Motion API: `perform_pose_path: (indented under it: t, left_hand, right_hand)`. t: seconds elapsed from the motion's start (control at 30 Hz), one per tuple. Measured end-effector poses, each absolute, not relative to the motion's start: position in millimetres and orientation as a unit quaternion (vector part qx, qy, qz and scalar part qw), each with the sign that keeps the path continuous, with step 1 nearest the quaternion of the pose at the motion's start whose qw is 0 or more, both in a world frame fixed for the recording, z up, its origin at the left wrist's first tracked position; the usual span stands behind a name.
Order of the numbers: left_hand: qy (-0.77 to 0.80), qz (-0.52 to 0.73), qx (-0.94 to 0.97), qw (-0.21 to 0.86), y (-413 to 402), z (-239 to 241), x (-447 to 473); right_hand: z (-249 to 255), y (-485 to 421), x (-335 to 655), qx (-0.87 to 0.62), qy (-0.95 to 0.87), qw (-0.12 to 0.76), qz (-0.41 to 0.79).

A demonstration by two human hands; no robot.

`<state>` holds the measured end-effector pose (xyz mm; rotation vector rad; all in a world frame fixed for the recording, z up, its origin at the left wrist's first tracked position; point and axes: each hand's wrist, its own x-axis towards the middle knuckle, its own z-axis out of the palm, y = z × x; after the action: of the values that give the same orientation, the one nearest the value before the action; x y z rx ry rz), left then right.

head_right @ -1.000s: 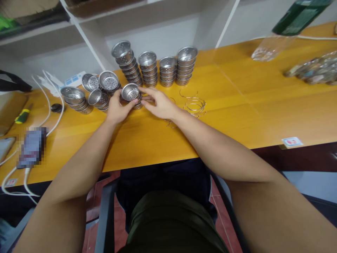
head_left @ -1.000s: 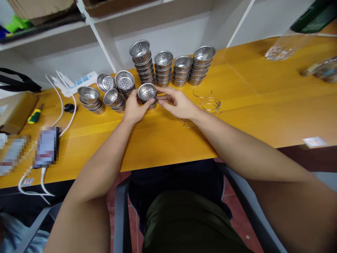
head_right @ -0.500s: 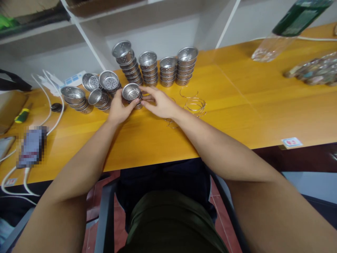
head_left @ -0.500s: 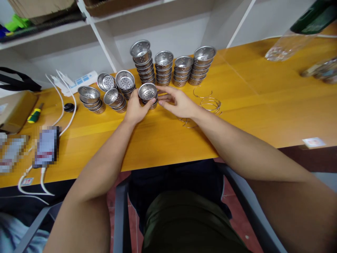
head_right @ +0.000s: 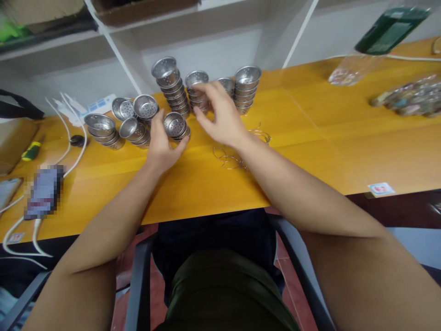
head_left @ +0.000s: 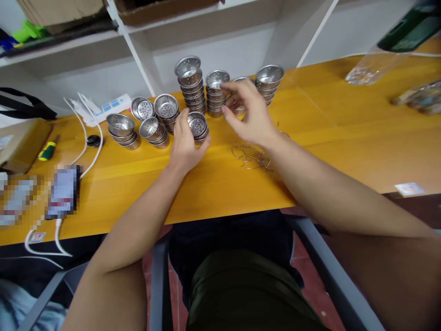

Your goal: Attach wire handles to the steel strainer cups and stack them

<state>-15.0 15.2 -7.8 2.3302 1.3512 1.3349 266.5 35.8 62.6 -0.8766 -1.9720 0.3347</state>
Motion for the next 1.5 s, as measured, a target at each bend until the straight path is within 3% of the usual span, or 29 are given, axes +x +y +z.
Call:
perform_pose_path:
  t: [0.27, 0.47, 0.67, 0.83, 0.97, 1.17, 1.27, 1.43, 1.5]
  left_hand:
    - [0.443, 0.423, 0.790, 0.020, -2, 6, -8]
    - [0.456, 0.432, 0.778, -0.004, -5, 8, -5]
    - [0.456, 0.438, 0.775, -0.007, -2, 6, -7]
    - [0.444, 0.452, 0.773, 0.012, 5, 1, -8]
    - [0.412, 0.512, 0.754, 0.006, 17, -2, -13]
    - [0.371, 0.526, 0.765, 0.005, 18, 2, -15]
    - [0.339, 0.488, 0.804, 0.026, 5, 10, -7]
    - [0.302, 0.435, 0.845, 0.068, -16, 17, 5]
    - [0.317, 0.407, 0.852, 0.088, -21, 16, 5]
  right_hand:
    - [165, 122, 217, -0.371, -0.858, 0.352, 0.045]
    - [168, 187, 173, -0.456, -0.864, 0.186, 0.102]
    - [156, 195, 173, -0.420, -0.872, 0.232, 0.095]
    - [186, 143, 183, -0.466, -0.840, 0.264, 0.083]
    - [194, 98, 198, -0.383, -0.856, 0.338, 0.072]
    - [148, 17, 227, -0.248, -0.899, 0.327, 0.155]
    - [124, -7, 245, -0.256, -0.884, 0.346, 0.185]
    - [97, 22, 298, -0.352, -0.790, 0.473, 0.168]
    - [85, 40, 317, -0.393, -0.805, 0.418, 0.151]
